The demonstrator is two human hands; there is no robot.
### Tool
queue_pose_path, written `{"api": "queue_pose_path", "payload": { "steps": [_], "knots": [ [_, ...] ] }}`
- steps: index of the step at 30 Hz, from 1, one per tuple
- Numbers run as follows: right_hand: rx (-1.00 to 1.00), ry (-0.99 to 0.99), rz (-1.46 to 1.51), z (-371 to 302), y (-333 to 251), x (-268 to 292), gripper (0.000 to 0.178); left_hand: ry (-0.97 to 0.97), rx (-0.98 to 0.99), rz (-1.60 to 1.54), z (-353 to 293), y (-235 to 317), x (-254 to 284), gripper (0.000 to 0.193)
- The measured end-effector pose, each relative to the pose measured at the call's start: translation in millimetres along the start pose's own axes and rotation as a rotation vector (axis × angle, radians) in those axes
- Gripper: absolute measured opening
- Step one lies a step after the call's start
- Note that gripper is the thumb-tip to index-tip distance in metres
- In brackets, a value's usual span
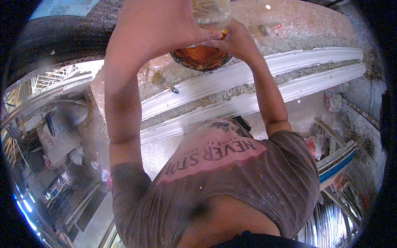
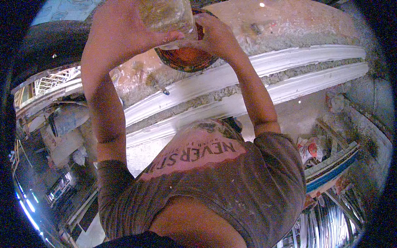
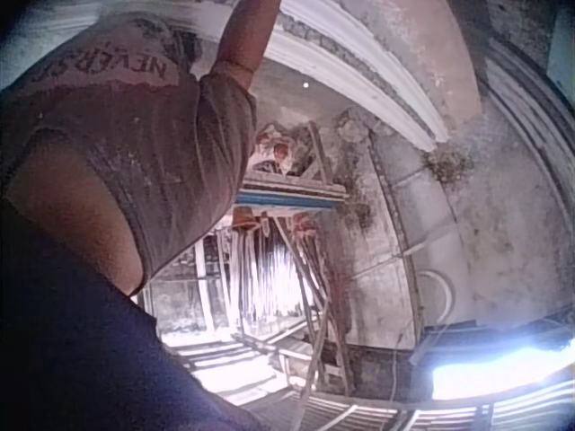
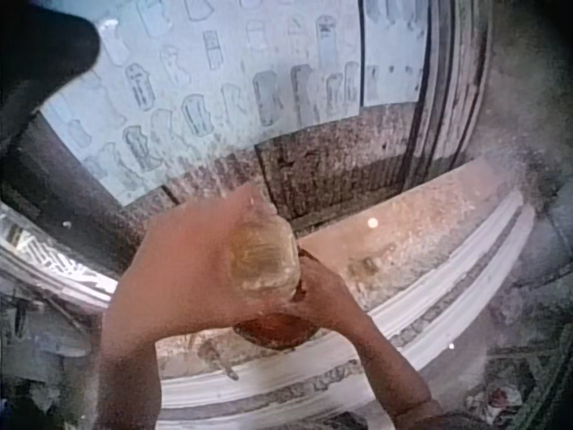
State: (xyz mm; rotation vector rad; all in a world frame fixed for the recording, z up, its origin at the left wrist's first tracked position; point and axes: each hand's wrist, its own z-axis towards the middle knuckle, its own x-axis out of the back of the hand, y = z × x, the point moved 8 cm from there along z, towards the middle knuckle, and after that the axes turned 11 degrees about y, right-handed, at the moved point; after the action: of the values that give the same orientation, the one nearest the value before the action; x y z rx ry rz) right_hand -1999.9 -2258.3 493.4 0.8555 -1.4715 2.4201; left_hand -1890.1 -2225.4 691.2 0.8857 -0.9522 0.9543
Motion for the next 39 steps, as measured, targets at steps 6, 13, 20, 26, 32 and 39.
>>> {"api": "queue_pose_path", "payload": {
  "steps": [6,13,20,26,32,39],
  "knots": [
    [0.003,0.003,-0.012,-0.6,-0.3,5.5,0.058,0.006,0.0,-0.06,0.0,3.6,1.9,0.07],
    [0.022,0.004,0.049,-6.0,-2.2,6.0,0.06,0.036,0.087,-0.228,-9.8,-9.8,7.6,0.071],
    [0.047,-0.012,0.051,-10.2,-6.9,3.5,0.059,0.071,0.091,-0.127,-26.0,-4.1,21.9,0.073],
    [0.109,-0.01,0.072,-9.1,-17.7,8.7,0.061,0.14,0.166,-0.242,-44.0,-25.0,22.8,0.075],
    [0.106,-0.043,0.086,-7.5,-22.6,-0.9,0.063,0.199,0.142,-0.257,-61.2,-25.5,17.7,0.08],
    [0.135,-0.042,-0.027,-2.0,-25.2,-0.6,0.061,0.261,0.096,-0.225,-69.0,-26.3,20.6,0.082]
  ]
}}
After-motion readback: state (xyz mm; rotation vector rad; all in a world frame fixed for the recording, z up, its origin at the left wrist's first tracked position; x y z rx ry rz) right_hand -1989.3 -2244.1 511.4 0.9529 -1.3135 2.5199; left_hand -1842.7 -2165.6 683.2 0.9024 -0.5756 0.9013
